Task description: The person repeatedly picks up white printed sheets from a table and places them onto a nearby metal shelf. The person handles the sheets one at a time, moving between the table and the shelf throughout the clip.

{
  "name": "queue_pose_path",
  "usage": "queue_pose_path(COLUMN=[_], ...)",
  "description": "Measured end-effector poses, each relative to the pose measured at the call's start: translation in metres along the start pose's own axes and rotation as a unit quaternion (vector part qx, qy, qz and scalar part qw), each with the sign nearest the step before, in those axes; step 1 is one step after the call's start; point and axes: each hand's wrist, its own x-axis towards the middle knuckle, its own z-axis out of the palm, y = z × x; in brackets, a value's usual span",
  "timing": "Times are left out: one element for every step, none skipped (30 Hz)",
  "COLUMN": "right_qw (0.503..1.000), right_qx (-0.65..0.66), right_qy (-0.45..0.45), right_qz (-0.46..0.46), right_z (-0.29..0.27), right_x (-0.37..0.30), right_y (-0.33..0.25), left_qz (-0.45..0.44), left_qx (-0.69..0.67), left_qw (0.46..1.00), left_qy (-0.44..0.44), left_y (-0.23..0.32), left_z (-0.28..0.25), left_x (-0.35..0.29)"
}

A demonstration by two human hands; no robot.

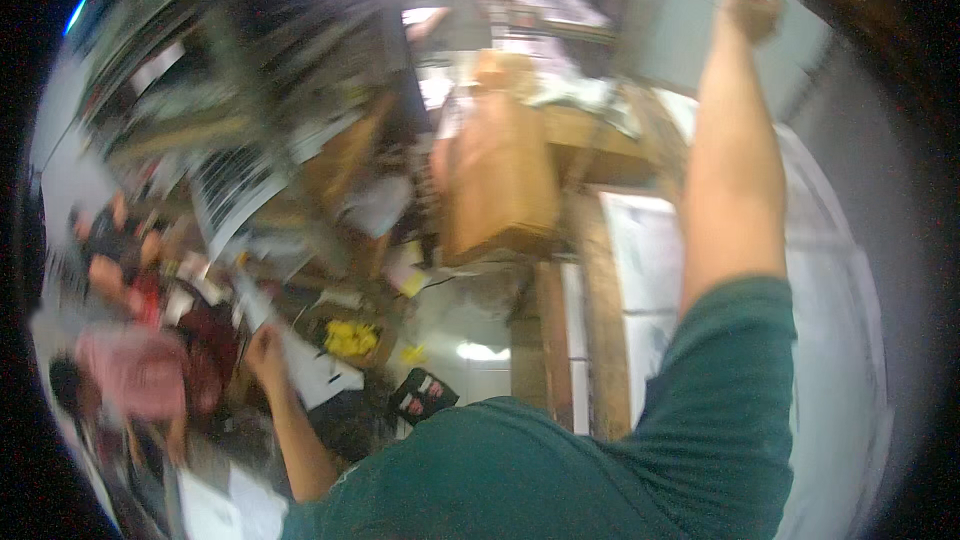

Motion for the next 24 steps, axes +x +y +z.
queue_pose_path(right_qw=[0.998, 0.996, 0.995, 0.991, 0.977, 0.951, 0.908, 0.853, 0.786, 0.713, 0.645, 0.576, 0.506, 0.447, 0.392, 0.346, 0.303, 0.278, 0.252, 0.227, 0.231, 0.234, 0.238, 0.242], right_qx=[0.014, 0.051, 0.083, 0.117, 0.161, 0.204, 0.256, 0.305, 0.357, 0.400, 0.414, 0.422, 0.429, 0.421, 0.411, 0.417, 0.416, 0.401, 0.387, 0.369, 0.359, 0.349, 0.339, 0.351], right_qy=[0.044, 0.017, -0.012, -0.065, -0.131, -0.203, -0.280, -0.355, -0.426, -0.489, -0.548, -0.604, -0.655, -0.699, -0.742, -0.769, -0.794, -0.813, -0.832, -0.849, -0.853, -0.856, -0.858, -0.856], right_qz=[0.048, 0.078, 0.054, 0.005, -0.058, -0.117, -0.175, -0.230, -0.270, -0.306, -0.335, -0.354, -0.362, -0.367, -0.356, -0.340, -0.323, -0.316, -0.309, -0.301, -0.301, -0.302, -0.302, -0.293], right_z=[0.009, 0.008, 0.002, -0.010, -0.030, -0.047, -0.075, -0.111, -0.151, -0.194, -0.233, -0.267, -0.294, -0.315, -0.325, -0.332, -0.342, -0.350, -0.360, -0.367, -0.373, -0.380, -0.385, -0.390], right_x=[-0.020, -0.042, -0.058, -0.084, -0.115, -0.155, -0.195, -0.233, -0.270, -0.298, -0.317, -0.337, -0.360, -0.384, -0.411, -0.437, -0.459, -0.468, -0.476, -0.482, -0.487, -0.492, -0.494, -0.494], right_y=[-0.024, -0.050, -0.077, -0.104, -0.139, -0.168, -0.197, -0.222, -0.247, -0.268, -0.279, -0.285, -0.287, -0.286, -0.276, -0.264, -0.247, -0.242, -0.241, -0.241, -0.238, -0.238, -0.241, -0.247], left_qz=[0.017, 0.027, 0.092, 0.088, 0.096, 0.110, 0.108, 0.084, 0.098, 0.137, 0.156, 0.181, 0.180, 0.187, 0.191, 0.196, 0.205, 0.210, 0.207, 0.206, 0.207, 0.210, 0.213, 0.217], left_qx=[0.041, 0.079, 0.124, 0.114, 0.161, 0.244, 0.299, 0.327, 0.326, 0.332, 0.321, 0.312, 0.314, 0.311, 0.307, 0.298, 0.285, 0.275, 0.283, 0.288, 0.293, 0.292, 0.290, 0.289], left_qw=[0.998, 0.992, 0.978, 0.976, 0.965, 0.941, 0.930, 0.920, 0.918, 0.916, 0.917, 0.915, 0.915, 0.914, 0.913, 0.914, 0.914, 0.915, 0.912, 0.909, 0.905, 0.907, 0.908, 0.910], left_qy=[-0.050, -0.093, -0.138, -0.164, -0.181, -0.206, -0.186, -0.201, -0.205, -0.179, -0.178, -0.182, -0.177, -0.183, -0.190, -0.194, -0.203, -0.208, -0.213, -0.221, -0.228, -0.220, -0.212, -0.205], left_y=[0.019, 0.029, 0.038, 0.044, 0.042, 0.056, 0.055, 0.062, 0.054, 0.031, 0.028, 0.027, 0.022, 0.019, 0.019, 0.020, 0.022, 0.024, 0.025, 0.026, 0.027, 0.024, 0.018, 0.014], left_z=[0.001, -0.003, -0.006, -0.009, -0.018, -0.026, -0.033, -0.043, -0.053, -0.055, -0.055, -0.058, -0.064, -0.069, -0.069, -0.075, -0.082, -0.087, -0.094, -0.101, -0.107, -0.112, -0.116, -0.121], left_x=[-0.008, -0.014, -0.021, -0.031, -0.041, -0.052, -0.064, -0.075, -0.083, -0.089, -0.093, -0.101, -0.109, -0.115, -0.111, -0.114, -0.119, -0.123, -0.125, -0.125, -0.126, -0.127, -0.128, -0.129])
